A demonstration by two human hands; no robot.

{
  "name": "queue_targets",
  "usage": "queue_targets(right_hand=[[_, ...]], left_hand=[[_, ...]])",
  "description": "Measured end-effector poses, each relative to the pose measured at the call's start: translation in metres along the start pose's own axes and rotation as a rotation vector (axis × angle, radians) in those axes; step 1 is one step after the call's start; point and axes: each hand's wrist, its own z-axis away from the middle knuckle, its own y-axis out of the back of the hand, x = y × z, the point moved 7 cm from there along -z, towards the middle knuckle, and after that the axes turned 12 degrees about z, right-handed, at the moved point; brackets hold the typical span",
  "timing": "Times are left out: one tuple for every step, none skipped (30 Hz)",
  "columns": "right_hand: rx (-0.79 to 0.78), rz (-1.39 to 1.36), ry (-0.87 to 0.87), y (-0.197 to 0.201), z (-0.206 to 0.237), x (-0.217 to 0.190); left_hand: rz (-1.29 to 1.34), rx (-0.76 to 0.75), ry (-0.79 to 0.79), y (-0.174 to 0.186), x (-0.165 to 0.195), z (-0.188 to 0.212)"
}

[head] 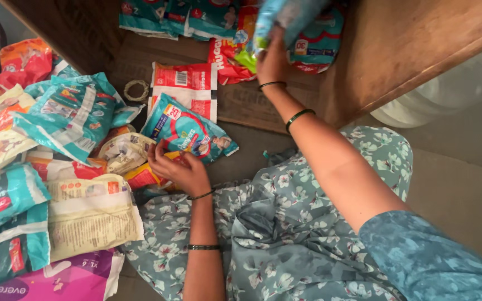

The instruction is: The person sits on the floor in front of a wooden shelf and sorts packages of baby diapers and wipes by brand, placing each package onto the shelf compartments. They pick packages one at a time from a pile on the floor, turn some over, and stack them on the shelf.

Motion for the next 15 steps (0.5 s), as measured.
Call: queue_targets(right_hand=[[0.035,0.009,0.133,0.003,0.002,-0.017],[0.068,0.017,0.268,0.006,0.005,-0.033],[0.022,0.032,0.327,0.003,0.008,-0.042],[-0.025,0.046,0.386,0.001,0.015,-0.049],[-0.072,0.059,0.446,0.0,0.023,-0.057],[-0.125,0.089,0.478,-0.001,0.032,-0.063],[-0.177,0.12,0.512,-0.001,0.041,-0.069],[-0.231,0.15,0.545,-0.002,0.05,-0.073],[-0.257,0.164,0.578,-0.001,0.059,-0.078],[-0.283,0.179,0.612,0.0,0.067,-0.082],[-0.31,0.195,0.645,0.0,0.074,-0.085],[-0.34,0.186,0.623,0.0,0.078,-0.085],[-0.369,0.177,0.601,0.0,0.081,-0.084],[-0.398,0.169,0.579,-0.001,0.082,-0.082],[-0.383,0.159,0.58,0.0,0.081,-0.081]], left_hand=[[0.008,0.003,-0.006,0.001,0.0,0.0],[0.016,0.008,-0.013,0.001,0.0,0.0],[0.01,0.011,-0.011,0.001,0.0,0.0],[0.003,0.014,-0.01,0.002,-0.001,0.001],[-0.004,0.019,-0.008,0.003,-0.001,0.001],[0.003,0.022,-0.003,0.004,-0.002,0.001],[0.011,0.025,0.002,0.005,-0.002,0.002],[0.017,0.029,0.008,0.007,-0.003,0.002],[0.02,0.032,0.008,0.008,-0.004,0.003],[0.023,0.036,0.009,0.008,-0.005,0.003],[0.026,0.038,0.01,0.008,-0.006,0.003],[0.018,0.038,0.013,0.009,-0.008,0.004],[0.01,0.037,0.015,0.008,-0.009,0.004],[0.002,0.035,0.017,0.007,-0.01,0.004],[-0.002,0.038,0.009,0.007,-0.011,0.005]])
